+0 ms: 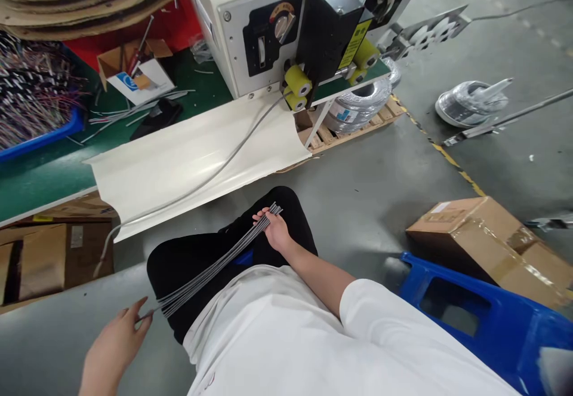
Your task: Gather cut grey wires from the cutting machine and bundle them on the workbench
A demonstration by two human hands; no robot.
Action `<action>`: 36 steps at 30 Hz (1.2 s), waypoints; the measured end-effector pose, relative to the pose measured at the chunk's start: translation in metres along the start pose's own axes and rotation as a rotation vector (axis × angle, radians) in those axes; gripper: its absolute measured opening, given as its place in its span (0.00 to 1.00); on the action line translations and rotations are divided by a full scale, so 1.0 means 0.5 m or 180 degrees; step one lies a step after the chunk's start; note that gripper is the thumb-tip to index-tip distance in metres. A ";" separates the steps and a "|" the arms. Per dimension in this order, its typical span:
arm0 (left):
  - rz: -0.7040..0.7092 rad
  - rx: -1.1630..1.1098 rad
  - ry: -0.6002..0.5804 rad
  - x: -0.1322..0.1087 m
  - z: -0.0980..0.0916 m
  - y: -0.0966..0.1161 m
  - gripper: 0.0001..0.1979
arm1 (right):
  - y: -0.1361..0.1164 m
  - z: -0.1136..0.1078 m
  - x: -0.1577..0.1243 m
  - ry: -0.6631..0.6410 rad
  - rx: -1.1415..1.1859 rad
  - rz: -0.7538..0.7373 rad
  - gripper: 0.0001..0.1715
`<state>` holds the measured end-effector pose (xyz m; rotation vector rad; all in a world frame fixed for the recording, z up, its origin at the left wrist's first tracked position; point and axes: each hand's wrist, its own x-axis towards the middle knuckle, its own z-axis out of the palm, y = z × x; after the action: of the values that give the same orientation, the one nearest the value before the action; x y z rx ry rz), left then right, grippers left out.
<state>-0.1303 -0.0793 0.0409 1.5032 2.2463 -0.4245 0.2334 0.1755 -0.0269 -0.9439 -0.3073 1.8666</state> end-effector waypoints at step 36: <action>0.1859 -0.0158 0.3369 0.159 -0.327 0.286 0.15 | 0.011 0.004 0.017 -0.0195 -0.0251 -0.0013 0.20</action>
<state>-0.0513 0.1138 0.1409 2.6159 2.1994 0.7723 0.2265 0.1803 -0.0328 -0.9395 -0.4225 1.8939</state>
